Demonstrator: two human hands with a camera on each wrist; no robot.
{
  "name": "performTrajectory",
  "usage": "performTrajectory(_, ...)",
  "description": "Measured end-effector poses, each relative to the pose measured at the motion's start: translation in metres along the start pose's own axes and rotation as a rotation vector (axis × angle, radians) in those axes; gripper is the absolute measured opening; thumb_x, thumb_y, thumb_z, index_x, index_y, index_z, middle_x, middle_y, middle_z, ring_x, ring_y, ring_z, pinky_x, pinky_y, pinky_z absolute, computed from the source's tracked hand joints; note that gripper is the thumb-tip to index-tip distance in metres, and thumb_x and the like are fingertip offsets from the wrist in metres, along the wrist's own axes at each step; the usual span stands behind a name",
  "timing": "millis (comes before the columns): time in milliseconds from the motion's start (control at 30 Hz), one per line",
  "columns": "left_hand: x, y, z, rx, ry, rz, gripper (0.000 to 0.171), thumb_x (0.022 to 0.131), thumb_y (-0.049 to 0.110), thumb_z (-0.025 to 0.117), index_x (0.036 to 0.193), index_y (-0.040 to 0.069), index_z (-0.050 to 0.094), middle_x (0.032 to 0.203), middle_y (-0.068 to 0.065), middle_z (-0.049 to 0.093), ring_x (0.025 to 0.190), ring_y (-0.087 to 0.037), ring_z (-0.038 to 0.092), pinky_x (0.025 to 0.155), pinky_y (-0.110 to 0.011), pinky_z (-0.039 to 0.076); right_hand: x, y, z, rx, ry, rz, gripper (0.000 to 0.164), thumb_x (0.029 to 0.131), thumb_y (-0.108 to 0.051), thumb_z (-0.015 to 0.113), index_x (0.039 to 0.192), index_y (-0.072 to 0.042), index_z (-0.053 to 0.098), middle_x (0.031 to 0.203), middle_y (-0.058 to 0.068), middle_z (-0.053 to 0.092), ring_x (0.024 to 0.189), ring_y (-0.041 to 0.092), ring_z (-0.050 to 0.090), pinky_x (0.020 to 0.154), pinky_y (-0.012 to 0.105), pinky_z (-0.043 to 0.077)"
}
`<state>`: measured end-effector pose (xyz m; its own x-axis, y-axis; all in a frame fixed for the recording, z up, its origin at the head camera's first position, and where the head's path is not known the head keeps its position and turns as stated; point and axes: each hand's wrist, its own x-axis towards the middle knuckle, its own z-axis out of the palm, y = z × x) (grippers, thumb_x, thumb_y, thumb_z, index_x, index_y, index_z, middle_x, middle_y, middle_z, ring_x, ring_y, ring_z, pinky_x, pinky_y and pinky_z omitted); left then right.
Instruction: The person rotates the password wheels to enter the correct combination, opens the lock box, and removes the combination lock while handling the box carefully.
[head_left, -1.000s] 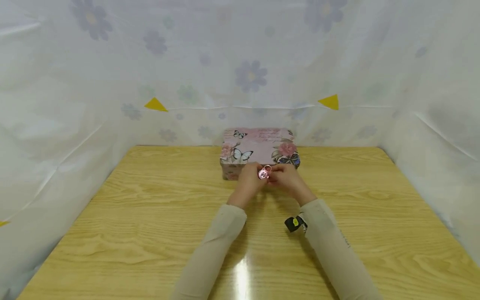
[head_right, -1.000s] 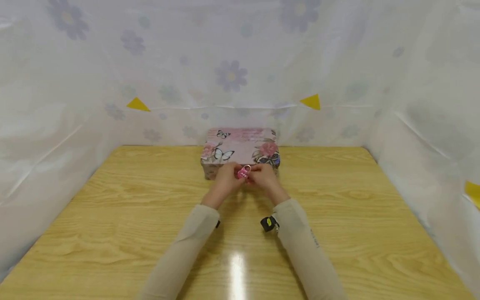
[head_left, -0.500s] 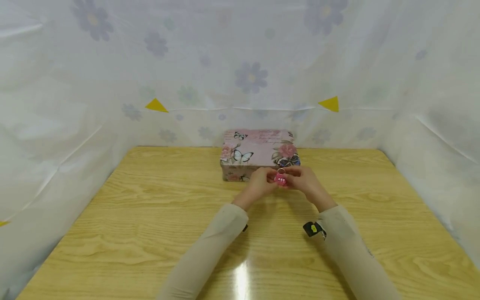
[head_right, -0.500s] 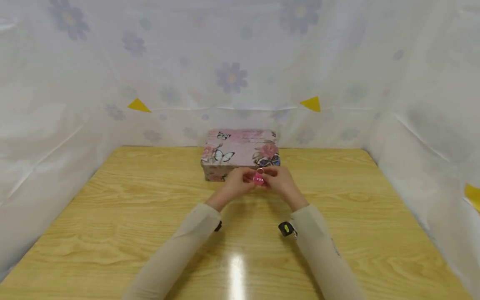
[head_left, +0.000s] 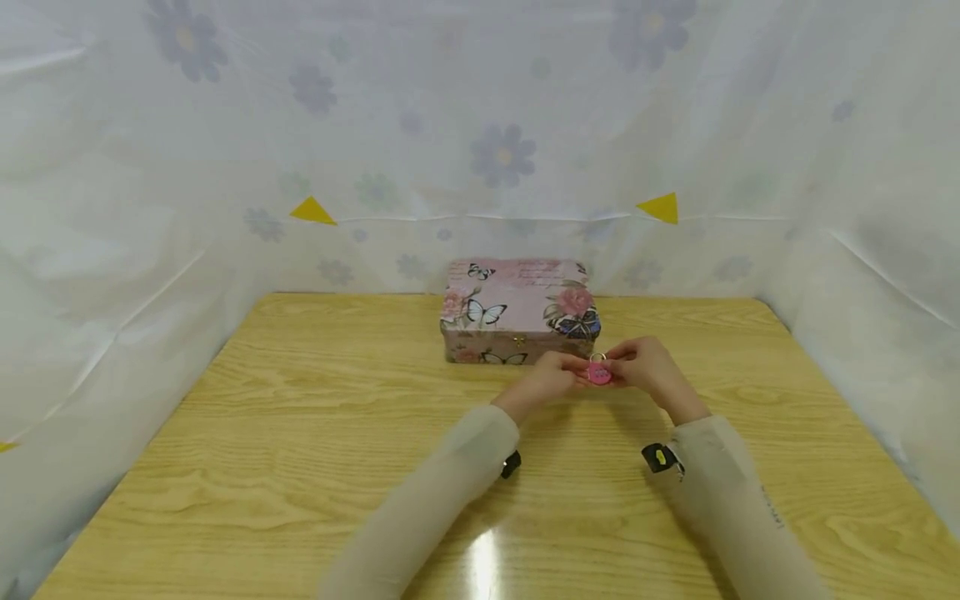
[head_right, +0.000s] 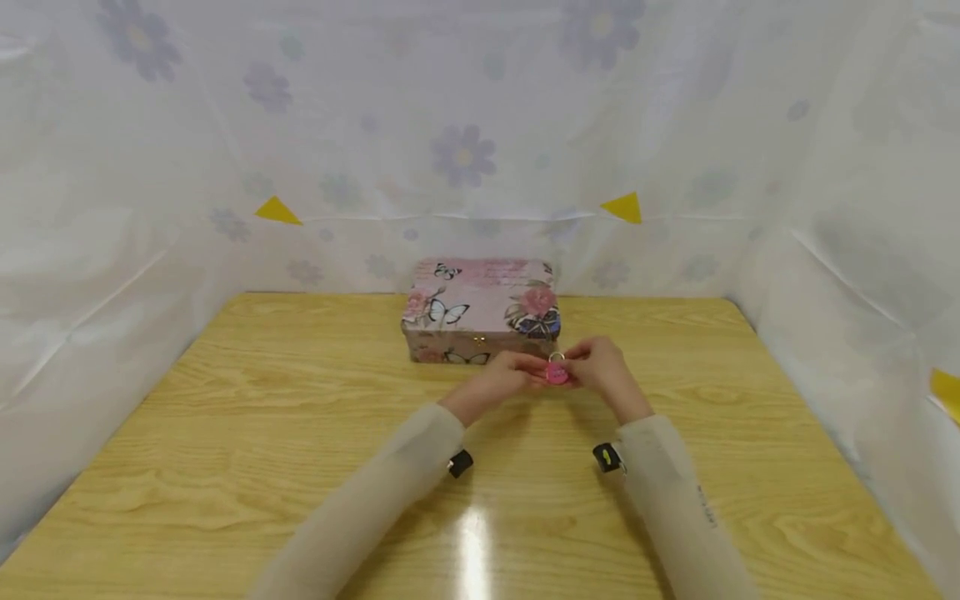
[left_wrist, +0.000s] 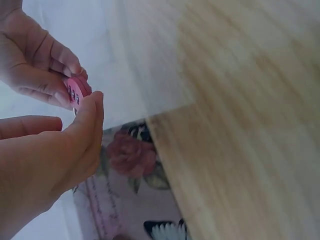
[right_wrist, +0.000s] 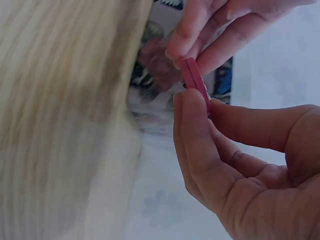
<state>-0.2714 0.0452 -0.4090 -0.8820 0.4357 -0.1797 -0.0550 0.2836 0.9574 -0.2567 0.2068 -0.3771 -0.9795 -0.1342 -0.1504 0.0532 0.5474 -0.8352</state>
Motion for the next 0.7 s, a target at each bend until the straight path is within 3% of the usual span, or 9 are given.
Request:
performTrajectory(133, 0.061, -0.051, 0.014, -0.264, -0.059, 0.003, 0.044, 0.08, -0.019, 0.041, 0.118, -0.009, 0.061, 0.107, -0.022, 0.067, 0.094, -0.024, 0.068, 0.08, -0.031, 0.057, 0.006, 0.011, -0.006, -0.052, 0.018, 0.021, 0.029, 0.094, -0.002, 0.057, 0.114, 0.02, 0.057, 0.103, 0.031, 0.063, 0.073, 0.014, 0.066, 0.073, 0.036, 0.059)
performTrajectory(233, 0.08, -0.063, 0.018, -0.397, -0.066, -0.042, 0.041, 0.081, -0.02, 0.041, 0.115, -0.01, 0.062, 0.105, -0.024, 0.067, 0.094, -0.027, 0.068, 0.081, -0.033, 0.057, 0.01, 0.018, -0.009, -0.074, 0.03, 0.028, 0.028, 0.093, -0.002, 0.058, 0.111, 0.02, 0.058, 0.099, 0.03, 0.064, 0.071, 0.011, 0.064, 0.07, 0.034, 0.059)
performTrajectory(367, 0.031, -0.013, 0.024, -0.307, -0.025, -0.121, 0.044, 0.087, -0.019, 0.035, 0.127, -0.013, 0.053, 0.122, -0.025, 0.06, 0.111, -0.033, 0.06, 0.096, -0.037, 0.05, 0.012, 0.025, -0.014, -0.13, 0.04, 0.057, 0.027, 0.093, -0.003, 0.059, 0.108, 0.019, 0.06, 0.1, 0.03, 0.064, 0.077, 0.017, 0.064, 0.073, 0.036, 0.058)
performTrajectory(467, 0.002, 0.011, 0.023, -0.269, -0.041, -0.127, 0.046, 0.088, -0.018, 0.034, 0.131, -0.014, 0.048, 0.13, -0.025, 0.054, 0.115, -0.032, 0.056, 0.101, -0.037, 0.046, 0.015, 0.027, -0.015, -0.189, 0.055, 0.091, 0.026, 0.092, -0.004, 0.06, 0.106, 0.017, 0.063, 0.104, 0.03, 0.063, 0.085, 0.024, 0.061, 0.075, 0.036, 0.055)
performTrajectory(567, 0.002, 0.012, 0.023, -0.26, -0.047, -0.13, 0.045, 0.089, -0.018, 0.037, 0.131, -0.012, 0.05, 0.129, -0.022, 0.056, 0.103, -0.025, 0.059, 0.095, -0.032, 0.049, 0.017, 0.029, -0.014, -0.201, 0.065, 0.12, 0.025, 0.091, -0.004, 0.06, 0.106, 0.016, 0.064, 0.107, 0.032, 0.062, 0.087, 0.027, 0.062, 0.075, 0.034, 0.055)
performTrajectory(700, 0.018, 0.001, 0.027, -0.237, -0.031, -0.121, 0.043, 0.088, -0.017, 0.041, 0.128, -0.009, 0.056, 0.116, -0.017, 0.062, 0.082, -0.014, 0.053, 0.077, -0.023, 0.049, 0.021, 0.03, -0.014, -0.236, 0.096, 0.133, 0.025, 0.09, -0.005, 0.061, 0.103, 0.015, 0.066, 0.109, 0.032, 0.062, 0.091, 0.031, 0.062, 0.082, 0.04, 0.055)
